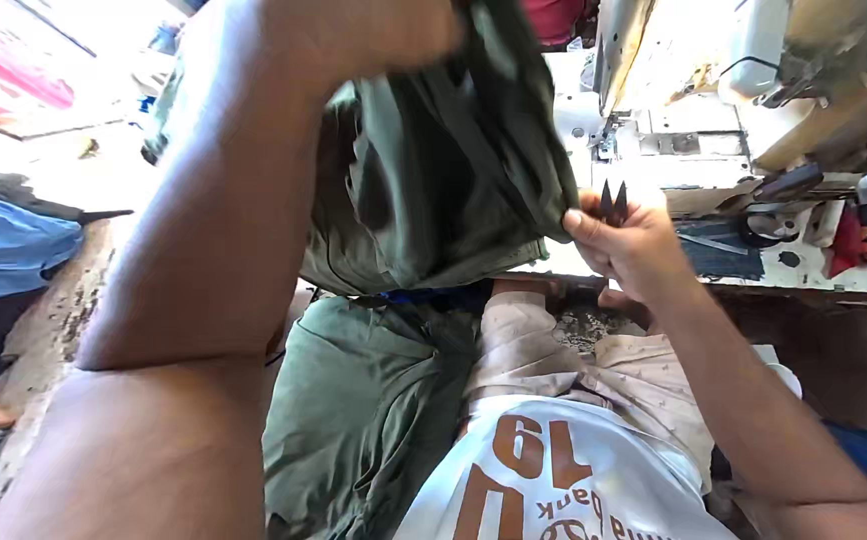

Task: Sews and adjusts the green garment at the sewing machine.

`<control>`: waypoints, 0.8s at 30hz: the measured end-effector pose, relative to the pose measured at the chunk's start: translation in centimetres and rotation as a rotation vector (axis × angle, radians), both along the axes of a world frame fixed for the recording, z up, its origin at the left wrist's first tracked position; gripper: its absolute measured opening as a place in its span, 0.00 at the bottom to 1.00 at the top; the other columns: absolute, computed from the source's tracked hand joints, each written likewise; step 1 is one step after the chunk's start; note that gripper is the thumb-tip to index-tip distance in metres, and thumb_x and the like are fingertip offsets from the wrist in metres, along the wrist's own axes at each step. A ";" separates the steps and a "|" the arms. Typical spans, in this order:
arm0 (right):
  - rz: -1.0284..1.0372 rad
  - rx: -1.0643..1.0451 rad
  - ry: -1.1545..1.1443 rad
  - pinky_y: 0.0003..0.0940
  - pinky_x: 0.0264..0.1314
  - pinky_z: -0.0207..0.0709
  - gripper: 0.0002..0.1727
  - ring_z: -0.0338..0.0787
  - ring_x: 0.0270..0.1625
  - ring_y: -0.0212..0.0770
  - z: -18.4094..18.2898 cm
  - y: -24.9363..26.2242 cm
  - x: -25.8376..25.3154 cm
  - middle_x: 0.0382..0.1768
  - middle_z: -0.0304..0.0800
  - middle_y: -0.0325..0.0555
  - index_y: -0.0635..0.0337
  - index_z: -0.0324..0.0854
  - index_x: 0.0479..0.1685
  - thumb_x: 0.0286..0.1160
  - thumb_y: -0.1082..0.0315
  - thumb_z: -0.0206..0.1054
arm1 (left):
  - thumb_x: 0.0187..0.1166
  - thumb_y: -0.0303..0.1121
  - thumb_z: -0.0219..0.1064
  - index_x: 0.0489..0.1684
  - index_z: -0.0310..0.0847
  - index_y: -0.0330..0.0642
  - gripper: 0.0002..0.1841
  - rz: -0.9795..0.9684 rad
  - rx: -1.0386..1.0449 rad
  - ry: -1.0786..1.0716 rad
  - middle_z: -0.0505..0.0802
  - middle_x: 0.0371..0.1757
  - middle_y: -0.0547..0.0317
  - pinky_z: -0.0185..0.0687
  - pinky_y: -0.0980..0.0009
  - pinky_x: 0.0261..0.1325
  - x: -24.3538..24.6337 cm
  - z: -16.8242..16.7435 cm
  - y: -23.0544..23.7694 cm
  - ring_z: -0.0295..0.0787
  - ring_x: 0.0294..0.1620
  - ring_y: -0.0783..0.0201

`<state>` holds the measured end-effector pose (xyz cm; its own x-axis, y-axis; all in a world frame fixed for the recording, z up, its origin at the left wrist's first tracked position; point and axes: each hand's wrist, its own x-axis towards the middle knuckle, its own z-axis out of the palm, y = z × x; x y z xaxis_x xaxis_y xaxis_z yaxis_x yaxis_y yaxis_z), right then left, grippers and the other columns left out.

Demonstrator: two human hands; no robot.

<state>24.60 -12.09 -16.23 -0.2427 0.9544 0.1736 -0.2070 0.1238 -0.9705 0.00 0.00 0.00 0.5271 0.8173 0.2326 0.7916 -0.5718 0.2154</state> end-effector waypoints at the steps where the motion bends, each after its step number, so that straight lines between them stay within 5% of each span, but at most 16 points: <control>1: -0.054 -0.048 -0.110 0.24 0.09 0.58 0.10 0.63 0.10 0.30 -2.7 -0.4 0.9 0.17 0.76 0.42 0.57 0.87 0.55 0.84 0.64 0.68 | 0.73 0.27 0.71 0.52 0.88 0.46 0.11 -0.185 -0.069 0.045 0.91 0.40 0.54 0.81 0.51 0.45 0.2 -0.8 0.4 0.88 0.41 0.58; 3: -0.153 -0.061 -0.265 0.28 0.12 0.64 0.13 0.68 0.13 0.33 -6.3 -0.6 2.0 0.22 0.81 0.42 0.51 0.85 0.62 0.84 0.62 0.68 | 0.66 0.28 0.77 0.61 0.85 0.55 0.22 -0.438 -0.194 0.060 0.92 0.46 0.64 0.87 0.60 0.52 0.7 -3.3 1.5 0.89 0.46 0.66; 5: -0.240 0.014 -0.373 0.30 0.16 0.69 0.18 0.72 0.16 0.35 -7.8 -0.6 2.3 0.23 0.79 0.40 0.47 0.83 0.69 0.82 0.63 0.70 | 0.68 0.33 0.79 0.56 0.92 0.57 0.17 -0.573 -0.279 -0.032 0.96 0.51 0.72 0.90 0.71 0.59 1.5 -5.5 1.7 0.92 0.52 0.77; 8: -0.337 0.169 -0.466 0.32 0.20 0.75 0.22 0.77 0.18 0.35 -8.1 -0.7 2.4 0.23 0.83 0.41 0.46 0.83 0.75 0.82 0.63 0.71 | 0.73 0.35 0.77 0.46 0.96 0.52 0.07 -0.619 -0.306 -0.138 0.98 0.47 0.72 0.90 0.75 0.57 2.5 -7.1 2.0 0.93 0.50 0.79; 11: -0.417 0.224 -0.480 0.30 0.39 0.89 0.14 0.92 0.34 0.29 -8.0 -0.9 2.6 0.39 0.95 0.38 0.50 0.90 0.64 0.84 0.61 0.69 | 0.74 0.43 0.76 0.42 0.96 0.57 0.07 -0.466 -0.159 -0.109 0.97 0.44 0.72 0.87 0.70 0.55 3.4 -7.6 2.3 0.92 0.48 0.79; 13: -0.464 0.160 -0.439 0.29 0.37 0.88 0.11 0.91 0.33 0.29 -7.9 -0.8 2.8 0.37 0.95 0.36 0.50 0.93 0.54 0.85 0.58 0.69 | 0.74 0.48 0.75 0.42 0.95 0.57 0.09 -0.379 -0.050 -0.111 0.91 0.46 0.65 0.79 0.63 0.59 4.2 -8.2 2.4 0.85 0.52 0.70; 15: -0.481 0.141 -0.377 0.30 0.36 0.86 0.10 0.90 0.32 0.30 -7.9 0.0 3.1 0.35 0.94 0.37 0.53 0.93 0.46 0.84 0.59 0.69 | 0.75 0.45 0.74 0.41 0.93 0.53 0.09 -0.339 0.010 -0.165 0.86 0.58 0.57 0.74 0.60 0.71 5.3 -9.2 2.2 0.79 0.66 0.61; 17: -0.452 0.156 -0.355 0.33 0.40 0.80 0.08 0.85 0.34 0.32 -8.1 1.1 3.7 0.36 0.90 0.38 0.56 0.91 0.42 0.82 0.62 0.69 | 0.76 0.37 0.71 0.41 0.89 0.44 0.07 -0.364 -0.002 -0.323 0.86 0.69 0.56 0.75 0.63 0.79 6.7 -10.9 2.1 0.78 0.75 0.63; 21: -0.434 0.088 -0.367 0.31 0.23 0.76 0.07 0.80 0.20 0.34 -7.9 0.8 4.4 0.26 0.89 0.40 0.54 0.91 0.43 0.82 0.63 0.69 | 0.84 0.33 0.63 0.46 0.82 0.43 0.05 -0.315 -0.064 -0.498 0.91 0.45 0.62 0.83 0.68 0.55 9.0 -15.0 2.4 0.87 0.49 0.71; 24: -0.454 0.060 -0.362 0.33 0.23 0.75 0.04 0.81 0.21 0.36 -8.4 0.7 4.6 0.25 0.88 0.41 0.55 0.90 0.39 0.79 0.66 0.71 | 0.84 0.34 0.64 0.51 0.84 0.44 0.07 -0.242 -0.001 -0.341 0.93 0.46 0.60 0.86 0.67 0.55 9.1 -16.5 3.4 0.91 0.48 0.70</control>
